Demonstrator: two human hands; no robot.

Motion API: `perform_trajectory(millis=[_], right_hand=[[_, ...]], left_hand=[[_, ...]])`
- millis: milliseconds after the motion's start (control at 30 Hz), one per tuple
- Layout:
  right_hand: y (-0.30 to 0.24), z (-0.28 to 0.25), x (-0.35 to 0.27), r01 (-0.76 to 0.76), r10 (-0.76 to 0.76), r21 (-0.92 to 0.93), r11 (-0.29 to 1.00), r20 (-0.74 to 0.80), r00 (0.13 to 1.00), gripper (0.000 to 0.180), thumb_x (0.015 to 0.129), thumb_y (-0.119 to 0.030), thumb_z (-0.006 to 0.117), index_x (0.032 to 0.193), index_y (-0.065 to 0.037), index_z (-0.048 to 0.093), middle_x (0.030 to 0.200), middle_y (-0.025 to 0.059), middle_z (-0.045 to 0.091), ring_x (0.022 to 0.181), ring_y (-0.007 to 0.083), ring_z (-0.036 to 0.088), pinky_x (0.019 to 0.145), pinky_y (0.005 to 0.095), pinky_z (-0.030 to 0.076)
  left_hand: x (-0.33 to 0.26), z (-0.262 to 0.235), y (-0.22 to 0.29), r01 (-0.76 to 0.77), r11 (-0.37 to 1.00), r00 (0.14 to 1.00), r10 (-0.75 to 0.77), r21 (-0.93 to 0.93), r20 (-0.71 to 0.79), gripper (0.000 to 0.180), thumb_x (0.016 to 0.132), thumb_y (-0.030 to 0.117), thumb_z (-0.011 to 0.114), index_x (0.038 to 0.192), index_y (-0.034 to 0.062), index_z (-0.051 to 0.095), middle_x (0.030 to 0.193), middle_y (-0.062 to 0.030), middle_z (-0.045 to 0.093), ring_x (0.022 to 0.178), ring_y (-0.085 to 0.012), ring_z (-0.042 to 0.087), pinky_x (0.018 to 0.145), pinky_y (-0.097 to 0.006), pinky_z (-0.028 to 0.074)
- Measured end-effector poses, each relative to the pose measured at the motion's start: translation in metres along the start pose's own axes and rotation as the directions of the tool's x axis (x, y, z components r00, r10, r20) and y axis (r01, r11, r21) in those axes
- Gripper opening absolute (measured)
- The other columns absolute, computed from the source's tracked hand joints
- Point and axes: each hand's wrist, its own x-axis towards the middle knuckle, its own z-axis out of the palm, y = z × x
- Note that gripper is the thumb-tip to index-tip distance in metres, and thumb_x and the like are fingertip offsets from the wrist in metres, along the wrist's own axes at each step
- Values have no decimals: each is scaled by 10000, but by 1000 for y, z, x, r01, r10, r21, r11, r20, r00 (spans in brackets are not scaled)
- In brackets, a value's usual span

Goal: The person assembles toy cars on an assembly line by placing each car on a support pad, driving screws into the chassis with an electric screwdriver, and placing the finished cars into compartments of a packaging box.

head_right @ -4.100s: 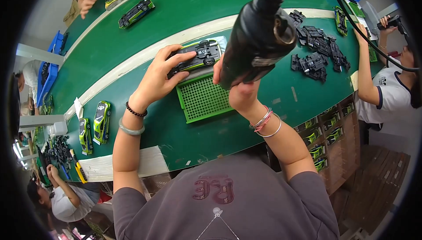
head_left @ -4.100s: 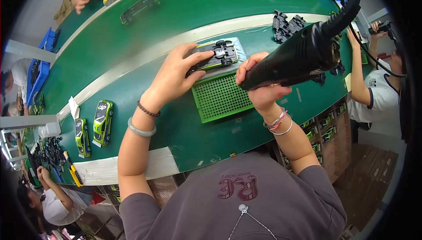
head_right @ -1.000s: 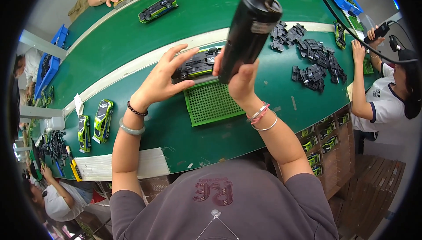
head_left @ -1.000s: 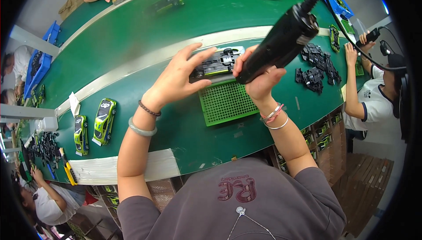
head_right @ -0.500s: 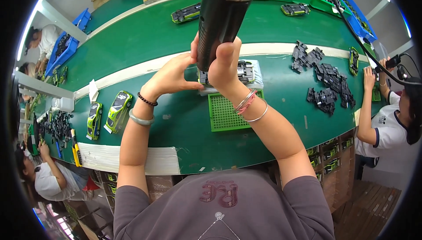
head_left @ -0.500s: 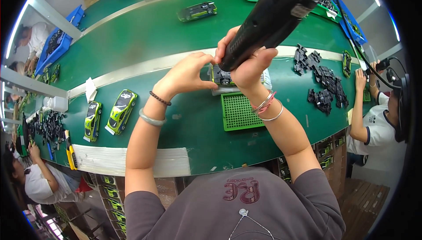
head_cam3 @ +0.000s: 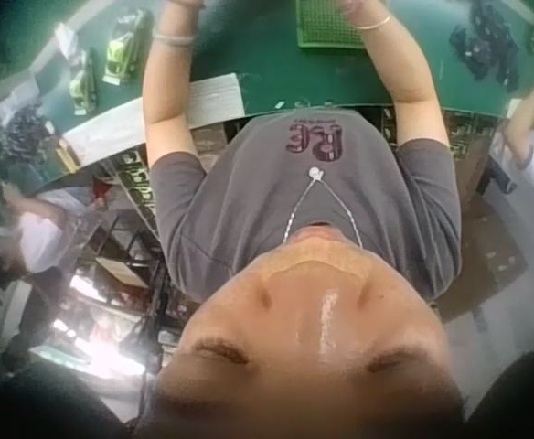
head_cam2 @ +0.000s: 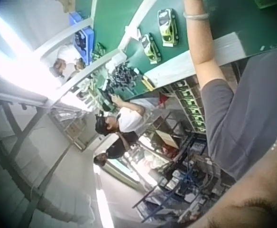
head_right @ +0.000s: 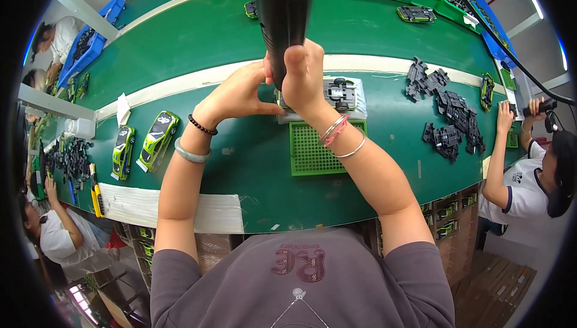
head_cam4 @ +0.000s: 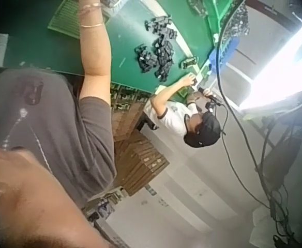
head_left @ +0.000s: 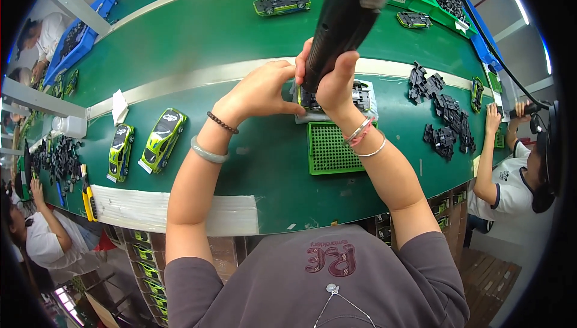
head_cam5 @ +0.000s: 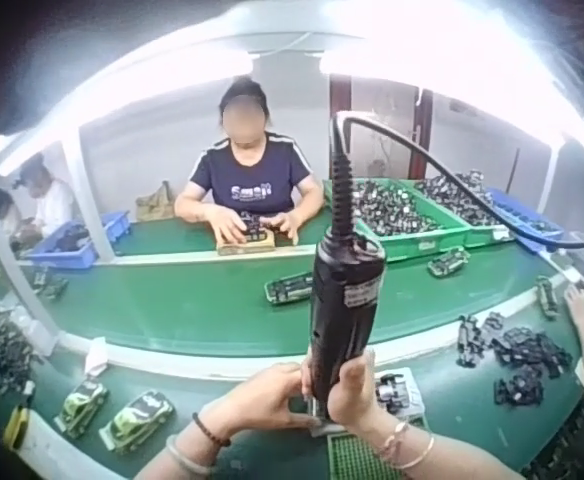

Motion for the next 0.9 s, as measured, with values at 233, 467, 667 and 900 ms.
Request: perform_trajectory(millis=[233,467,667,900], right_hand=[[4,1,6,6,-5,16,1000,-55,998,838,797,-755,249,603,22,495,461,51,480,403,111,486,398,231,375],[1,0,6,21,-17,43,999,-79,997,832,775,-768,289,604,17,503,470,51,489,409,119,497,396,228,381],[-59,-37,-6,159,-128,199,967,-161,979,925,655,-874,174,823,-20,487,607,83,524,494,152,509,461,258,425],[-54,-129,-71,32,-71,-112,993,-367,928,924,590,-900,295,839,-26,456,602,78,487,512,174,484,494,297,428]], left_hand=[[-1,6,-9,9,1000,1000,-9,3,-4,502,591,235,795,971,36,535,941,-140,575,926,-319,530,826,-376,436],[2,4,-5,-18,999,1000,19,37,-7,525,592,278,788,1000,42,556,944,-162,583,962,-324,532,837,-389,437],[-6,3,18,-58,988,989,77,144,-124,521,618,226,775,1059,48,561,1034,-145,532,982,-315,509,852,-372,432],[-10,42,42,-134,962,968,178,236,-176,162,715,59,656,862,17,603,820,-94,535,794,-259,541,698,-350,467]])
